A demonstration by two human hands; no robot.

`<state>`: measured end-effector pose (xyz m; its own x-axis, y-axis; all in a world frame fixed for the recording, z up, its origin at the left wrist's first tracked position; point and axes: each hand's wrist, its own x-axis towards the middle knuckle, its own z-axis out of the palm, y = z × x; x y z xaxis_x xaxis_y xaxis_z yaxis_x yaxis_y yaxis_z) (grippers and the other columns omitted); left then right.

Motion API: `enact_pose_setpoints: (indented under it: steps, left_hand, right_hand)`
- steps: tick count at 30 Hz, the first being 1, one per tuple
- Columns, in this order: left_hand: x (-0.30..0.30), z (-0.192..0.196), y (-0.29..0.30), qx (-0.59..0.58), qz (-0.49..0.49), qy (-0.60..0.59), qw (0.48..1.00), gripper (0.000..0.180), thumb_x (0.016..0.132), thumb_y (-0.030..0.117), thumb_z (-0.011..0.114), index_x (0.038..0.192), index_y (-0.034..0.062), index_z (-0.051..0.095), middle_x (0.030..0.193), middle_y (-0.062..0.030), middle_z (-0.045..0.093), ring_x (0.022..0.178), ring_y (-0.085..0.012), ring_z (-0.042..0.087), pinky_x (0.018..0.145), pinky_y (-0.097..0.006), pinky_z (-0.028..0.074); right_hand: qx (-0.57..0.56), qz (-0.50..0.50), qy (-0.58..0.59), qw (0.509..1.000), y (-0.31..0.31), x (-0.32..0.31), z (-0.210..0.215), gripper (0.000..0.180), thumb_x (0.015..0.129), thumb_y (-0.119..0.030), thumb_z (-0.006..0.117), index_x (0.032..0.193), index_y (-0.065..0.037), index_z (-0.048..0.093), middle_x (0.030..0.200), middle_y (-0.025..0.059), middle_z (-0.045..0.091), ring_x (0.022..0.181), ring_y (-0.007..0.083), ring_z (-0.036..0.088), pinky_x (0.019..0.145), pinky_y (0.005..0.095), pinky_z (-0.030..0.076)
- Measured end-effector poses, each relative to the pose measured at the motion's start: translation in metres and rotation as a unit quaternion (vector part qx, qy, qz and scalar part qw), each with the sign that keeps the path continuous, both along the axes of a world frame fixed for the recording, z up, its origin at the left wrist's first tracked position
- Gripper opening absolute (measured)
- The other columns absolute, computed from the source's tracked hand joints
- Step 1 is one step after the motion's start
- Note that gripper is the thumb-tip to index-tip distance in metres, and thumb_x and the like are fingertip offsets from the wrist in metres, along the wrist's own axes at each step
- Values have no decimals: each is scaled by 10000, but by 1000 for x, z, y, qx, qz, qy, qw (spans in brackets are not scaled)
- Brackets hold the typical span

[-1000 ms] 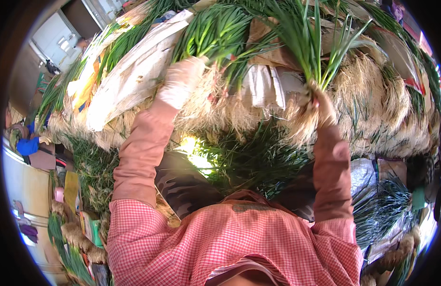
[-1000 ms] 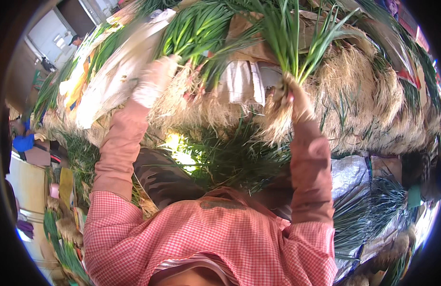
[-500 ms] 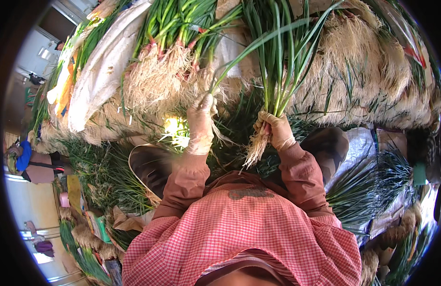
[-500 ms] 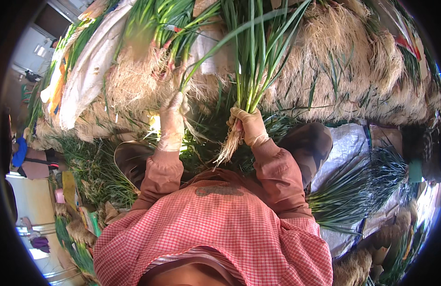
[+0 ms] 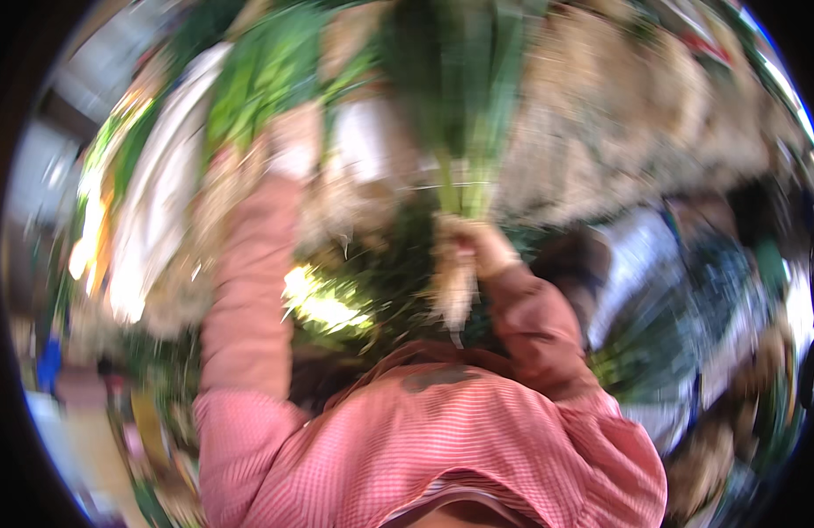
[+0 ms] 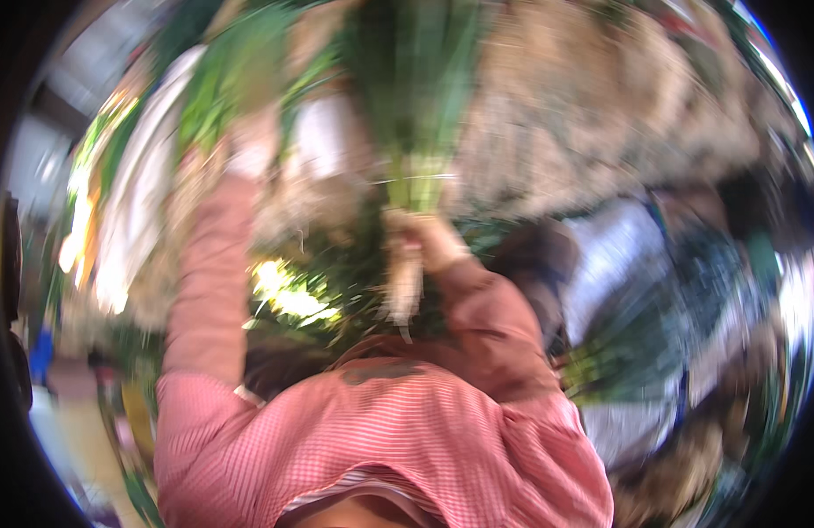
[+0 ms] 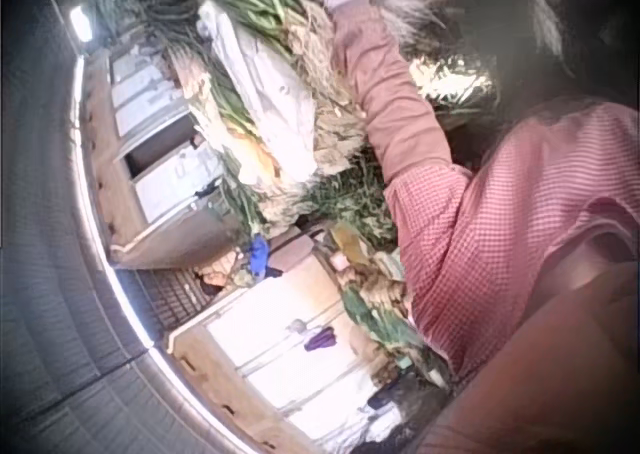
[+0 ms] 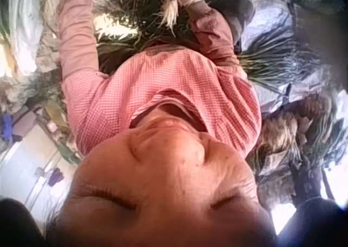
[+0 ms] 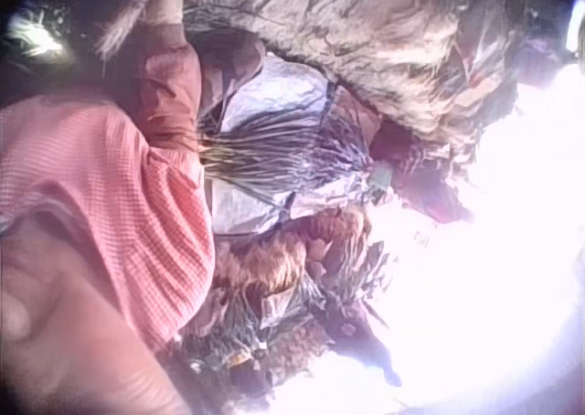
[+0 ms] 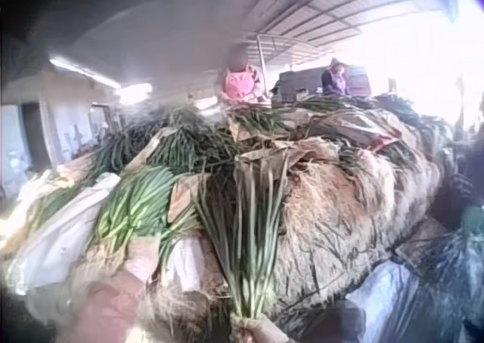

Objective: The person sits on the floor and repeatedly picks up bunches of green onions, aligns them by the roots, and places them into a growing pile. The person handles the onions by hand, adjusting the stems and roots to form neat bundles.

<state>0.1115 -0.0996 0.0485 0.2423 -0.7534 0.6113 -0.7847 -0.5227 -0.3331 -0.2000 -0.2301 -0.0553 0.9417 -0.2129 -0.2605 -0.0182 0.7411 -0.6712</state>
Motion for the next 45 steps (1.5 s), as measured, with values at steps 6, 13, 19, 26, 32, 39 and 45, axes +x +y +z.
enact_pose_setpoints:
  steps: [6,13,19,26,32,39,45]
  left_hand:
    - [-103,26,-4,58,89,222,969,307,945,286,444,1126,79,578,915,-224,642,844,-408,605,740,-494,472]
    - [-218,-79,-1,88,-9,491,867,375,950,287,439,1104,-27,575,1039,-274,602,944,-441,566,817,-438,449]
    - [-188,-126,5,-62,-86,530,841,268,920,160,462,737,-26,524,716,-280,524,598,-418,498,542,-437,388]
    - [-184,-114,62,431,57,544,718,495,926,413,400,864,-14,641,972,-227,642,886,-409,605,822,-464,476]
    - [-138,6,52,-53,98,445,889,362,942,397,477,1058,72,583,948,-142,660,865,-305,647,736,-410,502]
    - [-69,41,7,105,301,291,902,291,917,150,446,1150,4,541,985,-192,650,913,-269,658,780,-384,533]
    - [-169,42,51,-237,105,438,861,254,908,230,531,1031,27,622,848,-88,651,664,-148,617,531,-326,483]
  right_hand:
    - [-44,5,-85,995,16,-2,12,128,723,37,634,825,8,562,661,75,585,511,138,566,467,266,479]
    - [-19,-52,18,998,39,-5,-11,111,695,10,624,784,0,560,529,55,530,423,157,531,420,318,476]
    - [-110,-38,4,993,32,-41,27,82,755,-108,634,780,-43,591,640,38,579,531,135,544,478,282,445]
    - [199,103,-230,947,24,-68,75,267,809,-139,676,973,-32,494,607,19,433,509,137,425,480,289,360]
    - [217,149,-239,935,24,-33,26,301,805,-227,690,958,-70,484,653,40,520,592,191,499,531,332,406]
    - [111,41,-52,992,37,-10,-24,359,914,-320,575,1061,7,565,797,97,593,636,187,565,694,344,521]
    - [-68,55,2,996,44,-12,-15,110,844,-88,630,856,20,615,661,96,632,441,104,516,467,209,450]
